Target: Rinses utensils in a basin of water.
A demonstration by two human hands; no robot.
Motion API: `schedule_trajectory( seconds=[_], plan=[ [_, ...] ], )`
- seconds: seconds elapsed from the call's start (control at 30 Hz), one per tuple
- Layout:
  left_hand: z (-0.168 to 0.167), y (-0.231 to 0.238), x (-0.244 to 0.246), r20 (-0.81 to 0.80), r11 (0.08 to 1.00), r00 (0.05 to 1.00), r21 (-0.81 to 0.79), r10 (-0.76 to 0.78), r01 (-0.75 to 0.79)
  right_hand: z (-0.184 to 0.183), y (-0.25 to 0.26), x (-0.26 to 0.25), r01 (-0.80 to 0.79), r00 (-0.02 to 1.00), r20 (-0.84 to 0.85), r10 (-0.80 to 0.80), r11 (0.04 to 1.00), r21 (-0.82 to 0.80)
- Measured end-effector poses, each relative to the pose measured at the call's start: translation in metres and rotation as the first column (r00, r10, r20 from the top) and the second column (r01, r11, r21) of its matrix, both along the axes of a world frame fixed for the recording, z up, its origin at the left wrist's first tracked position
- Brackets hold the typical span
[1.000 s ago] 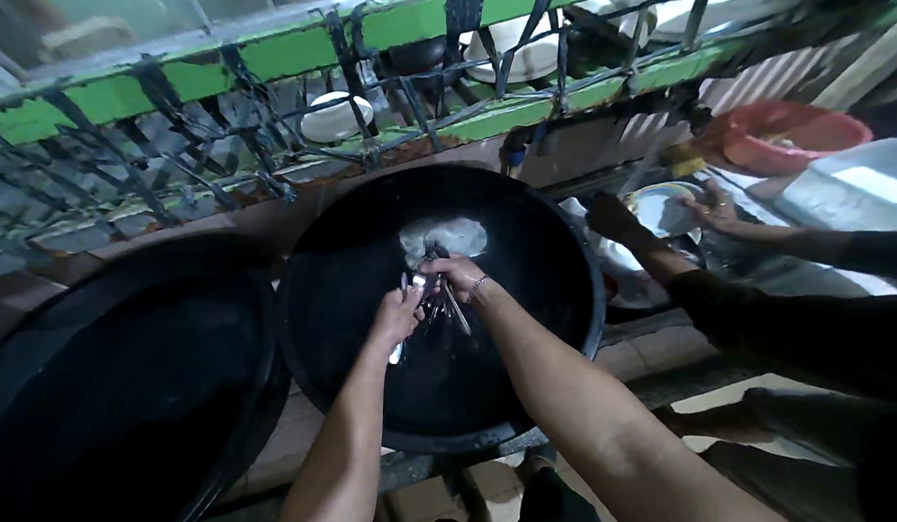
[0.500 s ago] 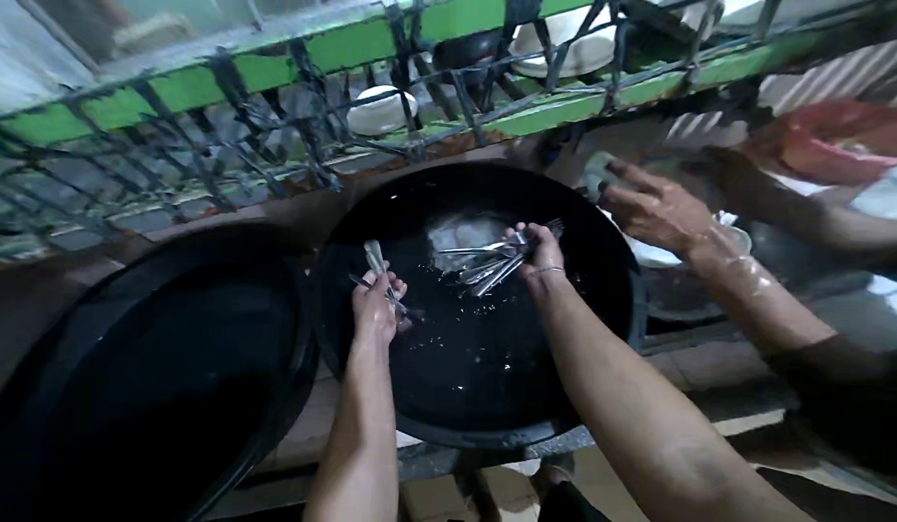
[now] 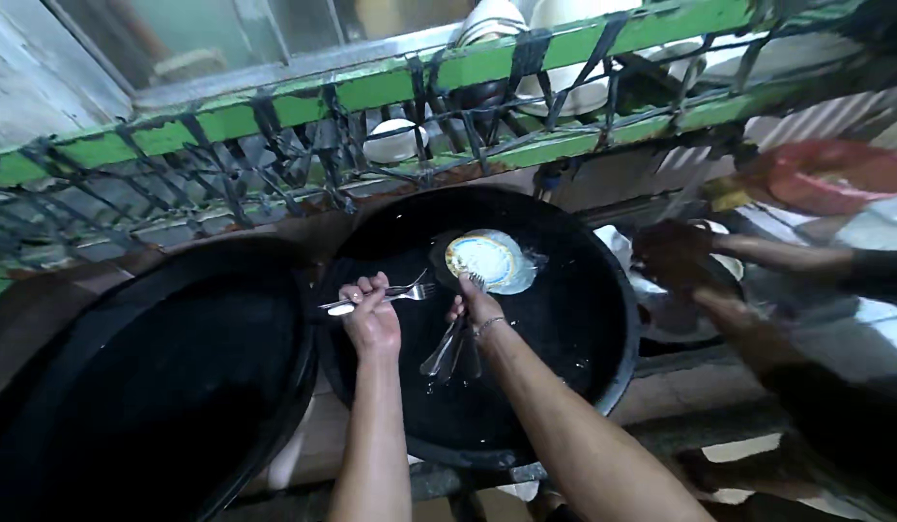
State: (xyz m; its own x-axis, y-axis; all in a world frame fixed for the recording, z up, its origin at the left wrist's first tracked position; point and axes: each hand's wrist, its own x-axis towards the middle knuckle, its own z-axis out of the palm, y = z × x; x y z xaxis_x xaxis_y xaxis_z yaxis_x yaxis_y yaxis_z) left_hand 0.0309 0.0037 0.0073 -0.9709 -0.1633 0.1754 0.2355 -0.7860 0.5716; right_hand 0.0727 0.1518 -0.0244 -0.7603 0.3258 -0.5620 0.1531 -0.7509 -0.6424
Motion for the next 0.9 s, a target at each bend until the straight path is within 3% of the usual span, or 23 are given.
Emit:
schedule_trajectory(
  seconds=[0.1, 0.2, 0.27, 0.33, 0.43, 0.5, 0.6, 0.7, 0.73, 0.8, 0.83, 0.9],
  plan=[
    [0.006, 0.017, 0.016, -0.366, 0.927, 0.902, -0.366, -0.226, 0.084, 0.0, -0.006, 0.0, -0.113, 0.993, -0.039, 0.111, 0.992, -0.052],
    [0.006, 0.034, 0.035, -0.599, 0.726, 0.634, -0.682, -0.489, -0.085, 0.014, -0.006, 0.011, -0.135, 0.979, -0.135, 0.152, 0.983, 0.124],
    [0.016, 0.041, 0.049, -0.637, 0.592, 0.446, -0.764, -0.629, -0.256, 0.02, -0.002, 0.012, -0.056, 0.945, -0.319, 0.073, 0.996, 0.063],
    [0.028, 0.043, 0.056, -0.583, 0.461, 0.354, -0.805, -0.731, -0.375, 0.031, 0.003, 0.014, -0.042, 0.946, -0.325, 0.006, 0.994, -0.103],
    [0.005, 0.045, 0.033, -0.577, 0.484, 0.232, -0.799, -0.783, -0.356, 0.011, 0.013, 0.007, -0.061, 0.949, -0.315, -0.031, 0.959, -0.277],
    [-0.005, 0.046, 0.025, -0.568, 0.482, 0.207, -0.803, -0.796, -0.352, -0.002, 0.017, 0.005, -0.087, 0.939, -0.345, -0.011, 0.96, -0.268],
    [-0.017, 0.047, 0.021, -0.571, 0.469, 0.251, -0.804, -0.782, -0.366, -0.012, 0.018, 0.004, -0.133, 0.917, -0.396, 0.04, 0.969, -0.208],
    [-0.029, 0.048, 0.022, -0.547, 0.426, 0.297, -0.819, -0.783, -0.384, -0.009, 0.019, 0.008, -0.29, 0.911, -0.347, 0.221, 0.943, -0.16],
    [-0.028, 0.046, 0.026, -0.499, 0.363, 0.318, -0.841, -0.806, -0.4, -0.001, 0.02, 0.012, -0.358, 0.91, -0.277, 0.308, 0.921, -0.153],
    [-0.018, 0.043, 0.035, -0.353, 0.194, 0.376, -0.896, -0.857, -0.399, 0.02, 0.019, 0.02, -0.405, 0.912, -0.069, 0.405, 0.914, 0.013],
    [-0.022, 0.042, 0.033, -0.303, 0.147, 0.378, -0.91, -0.875, -0.387, 0.015, 0.018, 0.019, -0.392, 0.92, 0.004, 0.393, 0.917, 0.077],
    [-0.036, 0.037, 0.025, -0.156, -0.001, 0.396, -0.93, -0.905, -0.368, -0.032, 0.024, 0.007, -0.273, 0.961, 0.017, 0.274, 0.947, 0.167]
  ],
)
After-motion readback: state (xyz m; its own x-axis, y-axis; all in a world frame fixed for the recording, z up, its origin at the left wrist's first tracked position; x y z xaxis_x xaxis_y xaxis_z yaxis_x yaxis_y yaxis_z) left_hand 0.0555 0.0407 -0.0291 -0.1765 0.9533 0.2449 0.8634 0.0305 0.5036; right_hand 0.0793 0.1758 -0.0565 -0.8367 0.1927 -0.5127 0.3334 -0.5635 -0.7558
